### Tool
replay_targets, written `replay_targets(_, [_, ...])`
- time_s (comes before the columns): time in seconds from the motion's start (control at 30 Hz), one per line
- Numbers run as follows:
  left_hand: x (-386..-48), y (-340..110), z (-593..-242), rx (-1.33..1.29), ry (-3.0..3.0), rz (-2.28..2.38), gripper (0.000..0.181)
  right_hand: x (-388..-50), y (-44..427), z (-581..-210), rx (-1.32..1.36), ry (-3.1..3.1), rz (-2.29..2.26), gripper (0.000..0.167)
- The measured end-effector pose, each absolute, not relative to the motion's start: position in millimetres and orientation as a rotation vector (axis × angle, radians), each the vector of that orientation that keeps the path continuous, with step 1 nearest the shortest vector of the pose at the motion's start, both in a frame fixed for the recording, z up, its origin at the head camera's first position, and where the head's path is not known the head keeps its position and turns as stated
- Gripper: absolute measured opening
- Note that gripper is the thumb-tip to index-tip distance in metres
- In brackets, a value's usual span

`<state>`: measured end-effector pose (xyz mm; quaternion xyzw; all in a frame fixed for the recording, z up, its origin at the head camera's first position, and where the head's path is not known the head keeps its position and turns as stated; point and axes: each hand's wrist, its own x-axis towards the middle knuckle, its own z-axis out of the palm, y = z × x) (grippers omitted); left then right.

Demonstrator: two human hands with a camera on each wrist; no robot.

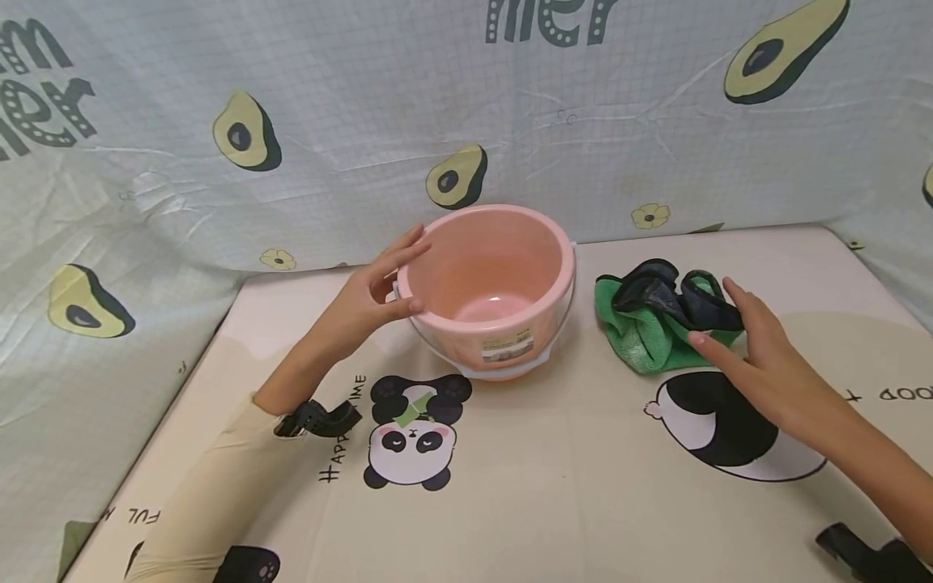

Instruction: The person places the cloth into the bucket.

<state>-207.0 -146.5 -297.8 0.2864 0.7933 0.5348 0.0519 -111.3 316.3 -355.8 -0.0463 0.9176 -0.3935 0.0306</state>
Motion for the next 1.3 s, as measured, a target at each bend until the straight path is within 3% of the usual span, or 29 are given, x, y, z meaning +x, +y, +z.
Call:
replay_targets(0.87, [-209,-147,-296,0.814,2.365,1.659,0.078,-170,264,-354,-0.172,2.973,-0.774,0.103])
replay_targets(0.97, [-209,-147,-296,0.82,2.356,1.666,0.081,-171,256,-354,-0.126,2.943,-0.707,0.103])
replay_targets(1.2, [-209,-146,-296,0.831,2.344,1.69,0.083,-179,248,-349,-0.051,2.774,-0.809,0.084])
replay_targets(1.3, [-209,-146,-297,0.837,2.343,1.691,0.082,-179,246,-349,0.002,2.733,-0.916,0.086])
